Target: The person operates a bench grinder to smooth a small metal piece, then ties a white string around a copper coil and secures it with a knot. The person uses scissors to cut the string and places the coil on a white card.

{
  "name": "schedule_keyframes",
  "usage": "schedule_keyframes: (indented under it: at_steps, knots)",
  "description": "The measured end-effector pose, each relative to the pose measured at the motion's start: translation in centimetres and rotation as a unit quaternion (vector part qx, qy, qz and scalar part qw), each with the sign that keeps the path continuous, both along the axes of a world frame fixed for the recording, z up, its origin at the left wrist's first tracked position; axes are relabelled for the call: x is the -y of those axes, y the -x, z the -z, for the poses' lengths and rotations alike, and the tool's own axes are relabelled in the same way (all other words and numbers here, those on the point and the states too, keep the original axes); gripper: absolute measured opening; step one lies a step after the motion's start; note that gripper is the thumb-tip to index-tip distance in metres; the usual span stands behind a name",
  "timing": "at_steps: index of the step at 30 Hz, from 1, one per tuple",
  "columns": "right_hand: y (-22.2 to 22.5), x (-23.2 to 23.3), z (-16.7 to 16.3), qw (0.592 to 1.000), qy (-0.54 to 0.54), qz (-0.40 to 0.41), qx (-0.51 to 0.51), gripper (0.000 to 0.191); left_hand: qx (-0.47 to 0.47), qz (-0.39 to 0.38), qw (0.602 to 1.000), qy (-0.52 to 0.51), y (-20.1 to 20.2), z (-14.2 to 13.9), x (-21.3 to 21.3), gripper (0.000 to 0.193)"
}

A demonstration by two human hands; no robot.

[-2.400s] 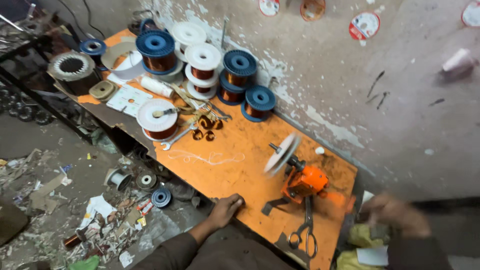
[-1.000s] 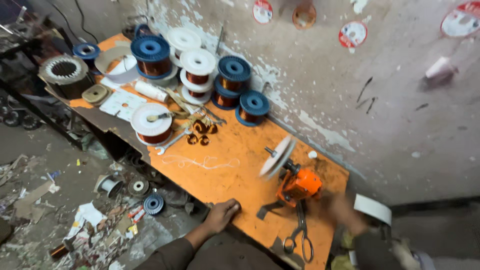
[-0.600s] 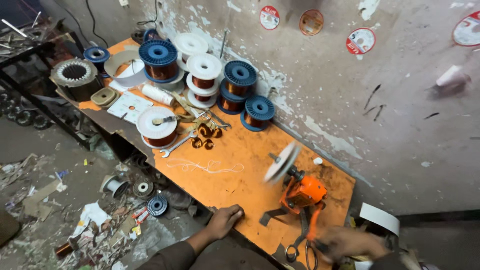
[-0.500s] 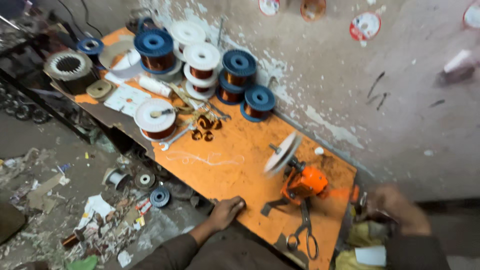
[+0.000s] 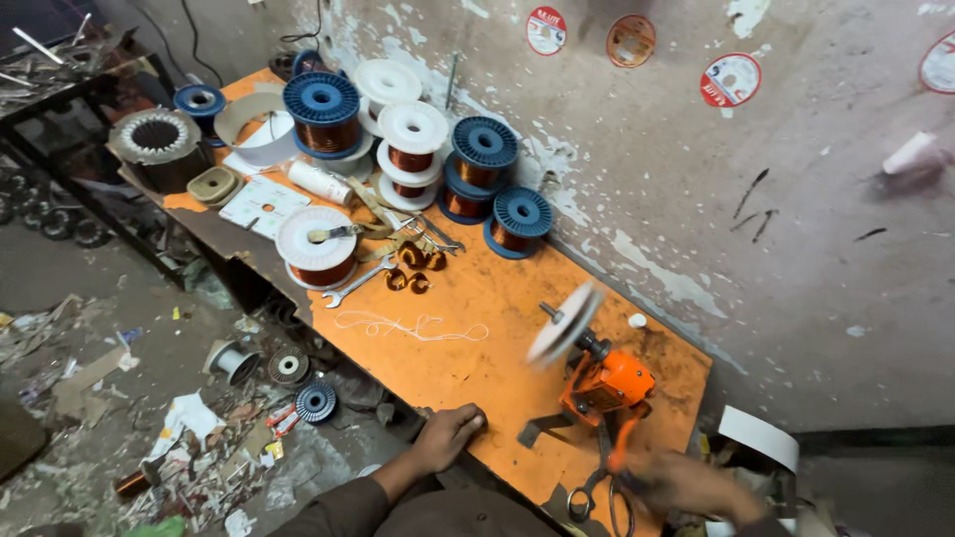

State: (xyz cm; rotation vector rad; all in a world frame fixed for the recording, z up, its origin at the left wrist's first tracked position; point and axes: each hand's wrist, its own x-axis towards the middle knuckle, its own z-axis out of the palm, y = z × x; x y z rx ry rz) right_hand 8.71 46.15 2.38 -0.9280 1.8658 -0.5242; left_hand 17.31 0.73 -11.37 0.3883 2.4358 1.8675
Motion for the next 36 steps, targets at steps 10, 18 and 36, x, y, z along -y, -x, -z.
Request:
schedule_keyframes:
  at_steps: [10,18,36]
  knots:
    - [0.0,0.0,-0.4,0.999,0.015,-0.041,-0.01,0.04,0.003,-0.007,1.0,-0.014,0.1,-0.7,0.3,0.021]
    - [1.1,1.9,0.3,0.989,-0.046,-0.004,-0.139,0.034,0.003,0.002,0.999,-0.046,0.3,-0.8,0.2,0.024]
    - [0.9,3.7,1.4,0.916,-0.26,0.045,-0.3,0.029,0.001,0.003,0.999,-0.041,0.3,-0.7,0.5,0.026]
